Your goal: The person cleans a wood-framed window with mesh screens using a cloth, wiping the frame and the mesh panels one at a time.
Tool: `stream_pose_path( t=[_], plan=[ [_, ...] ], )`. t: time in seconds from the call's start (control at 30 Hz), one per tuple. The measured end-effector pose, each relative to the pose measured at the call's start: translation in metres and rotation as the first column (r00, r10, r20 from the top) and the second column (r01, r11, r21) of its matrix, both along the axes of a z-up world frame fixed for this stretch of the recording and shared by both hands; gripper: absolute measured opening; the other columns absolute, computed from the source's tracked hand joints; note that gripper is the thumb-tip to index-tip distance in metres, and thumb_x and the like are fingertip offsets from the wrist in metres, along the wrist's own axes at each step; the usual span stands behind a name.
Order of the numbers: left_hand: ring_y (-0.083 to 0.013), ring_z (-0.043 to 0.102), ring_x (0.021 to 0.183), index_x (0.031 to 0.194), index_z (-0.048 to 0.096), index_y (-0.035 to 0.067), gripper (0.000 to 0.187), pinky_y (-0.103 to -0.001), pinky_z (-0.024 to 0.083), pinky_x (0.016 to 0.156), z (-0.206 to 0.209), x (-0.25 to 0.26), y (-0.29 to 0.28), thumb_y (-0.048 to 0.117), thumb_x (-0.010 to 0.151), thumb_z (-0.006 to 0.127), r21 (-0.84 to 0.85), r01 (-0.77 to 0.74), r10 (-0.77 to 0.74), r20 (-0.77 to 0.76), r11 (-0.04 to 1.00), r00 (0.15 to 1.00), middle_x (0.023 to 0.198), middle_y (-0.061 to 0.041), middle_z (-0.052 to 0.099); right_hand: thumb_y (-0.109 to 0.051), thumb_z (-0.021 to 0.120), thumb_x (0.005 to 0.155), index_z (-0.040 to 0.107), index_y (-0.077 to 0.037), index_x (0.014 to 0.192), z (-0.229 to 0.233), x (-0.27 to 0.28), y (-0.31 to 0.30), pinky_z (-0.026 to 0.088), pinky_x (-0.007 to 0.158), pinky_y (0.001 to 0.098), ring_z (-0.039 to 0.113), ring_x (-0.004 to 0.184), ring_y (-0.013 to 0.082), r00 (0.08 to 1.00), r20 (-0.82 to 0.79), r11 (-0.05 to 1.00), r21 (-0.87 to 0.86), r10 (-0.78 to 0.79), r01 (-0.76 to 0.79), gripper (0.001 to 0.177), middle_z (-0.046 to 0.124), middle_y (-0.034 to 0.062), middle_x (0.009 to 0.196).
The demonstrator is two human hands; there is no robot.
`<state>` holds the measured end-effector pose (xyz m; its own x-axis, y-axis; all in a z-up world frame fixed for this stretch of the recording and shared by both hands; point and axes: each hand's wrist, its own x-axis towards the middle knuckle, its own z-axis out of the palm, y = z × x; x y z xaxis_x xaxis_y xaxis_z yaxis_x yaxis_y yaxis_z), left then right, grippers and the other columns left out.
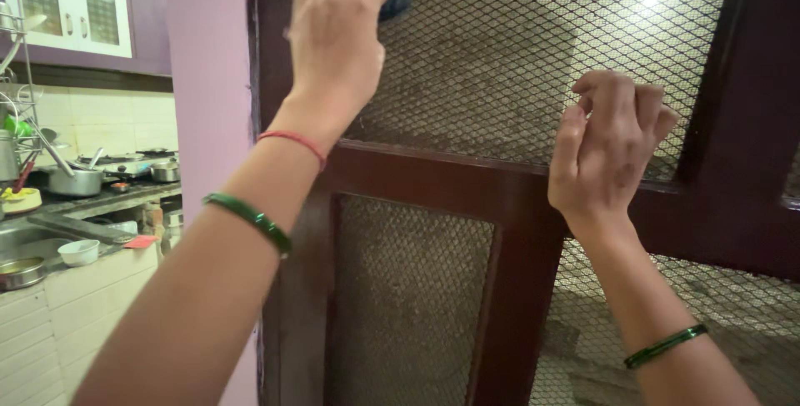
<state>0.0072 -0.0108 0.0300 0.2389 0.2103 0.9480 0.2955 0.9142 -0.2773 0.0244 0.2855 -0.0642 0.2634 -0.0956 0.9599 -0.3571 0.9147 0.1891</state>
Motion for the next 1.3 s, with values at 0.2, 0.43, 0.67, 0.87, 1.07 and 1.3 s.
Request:
stream_pose_path(
  t=[0.2,0.43,0.67,0.87,1.07,1.3],
  plan=[
    [-0.0315,0.061,0.111,0.112,0.074,0.009,0.027,-0.044,0.052,0.086,-0.017,-0.055,0.027,0.003,0.088,0.062,0.041,-0.013,0.011,0.056,0.999,0.998,0.122,-0.007,0.069,-0.028,0.041,0.102,0.057,-0.010,0.111,0.001,-0.009,0.007,0.029,0.103,0.0405,0.043,0.105,0.0209,0.999,-0.042,1.000,0.004,-0.012,0.013,0.025,0.048,0.0015,0.086],
    [-0.0331,0.062,0.115,0.116,0.072,0.007,0.030,-0.040,0.058,0.085,-0.052,-0.062,0.018,0.004,0.088,0.060,0.083,-0.144,0.142,0.031,0.986,0.989,0.127,-0.008,0.067,-0.030,0.038,0.106,0.057,-0.012,0.106,-0.001,-0.009,0.010,0.028,0.102,0.0397,0.041,0.103,0.0206,0.999,-0.051,1.000,0.016,-0.014,0.015,0.026,0.049,0.0014,0.087],
    [-0.0351,0.062,0.110,0.117,0.069,-0.001,0.034,-0.034,0.062,0.073,-0.082,-0.050,0.025,0.006,0.084,0.061,0.122,-0.290,0.277,0.116,0.949,0.954,0.118,-0.015,0.066,-0.033,0.034,0.108,0.057,-0.012,0.101,0.000,-0.008,0.009,0.028,0.102,0.0400,0.042,0.104,0.0216,0.998,-0.054,0.999,0.038,-0.036,0.038,0.032,0.052,0.0029,0.090],
    [-0.0353,0.063,0.104,0.107,0.067,-0.006,0.032,-0.035,0.060,0.069,-0.093,-0.042,0.045,0.014,0.082,0.063,0.231,-0.401,0.370,0.167,0.887,0.914,0.108,-0.018,0.064,-0.037,0.032,0.108,0.059,-0.011,0.103,-0.001,-0.007,0.010,0.029,0.102,0.0394,0.042,0.104,0.0215,0.999,-0.044,1.000,0.011,-0.007,0.008,0.037,0.050,0.0024,0.085],
    [-0.0324,0.064,0.103,0.096,0.070,-0.001,0.021,-0.038,0.058,0.073,-0.090,-0.037,0.059,0.017,0.089,0.062,0.230,-0.459,0.346,0.403,0.858,0.848,0.101,-0.016,0.066,-0.030,0.042,0.108,0.057,-0.012,0.098,-0.002,-0.014,0.014,0.029,0.104,0.0371,0.043,0.106,0.0197,0.999,-0.038,1.000,0.022,-0.016,0.017,0.025,0.049,0.0010,0.085],
    [-0.0294,0.066,0.093,0.086,0.076,0.010,0.021,-0.038,0.056,0.071,-0.091,-0.032,0.067,0.020,0.093,0.060,0.103,-0.567,0.408,0.592,0.817,0.695,0.089,-0.009,0.072,-0.015,0.051,0.099,0.060,-0.013,0.093,-0.005,-0.008,0.011,0.031,0.102,0.0387,0.047,0.106,0.0209,0.998,0.007,0.998,0.036,-0.056,0.056,0.011,0.058,0.0008,0.091]
  ],
)
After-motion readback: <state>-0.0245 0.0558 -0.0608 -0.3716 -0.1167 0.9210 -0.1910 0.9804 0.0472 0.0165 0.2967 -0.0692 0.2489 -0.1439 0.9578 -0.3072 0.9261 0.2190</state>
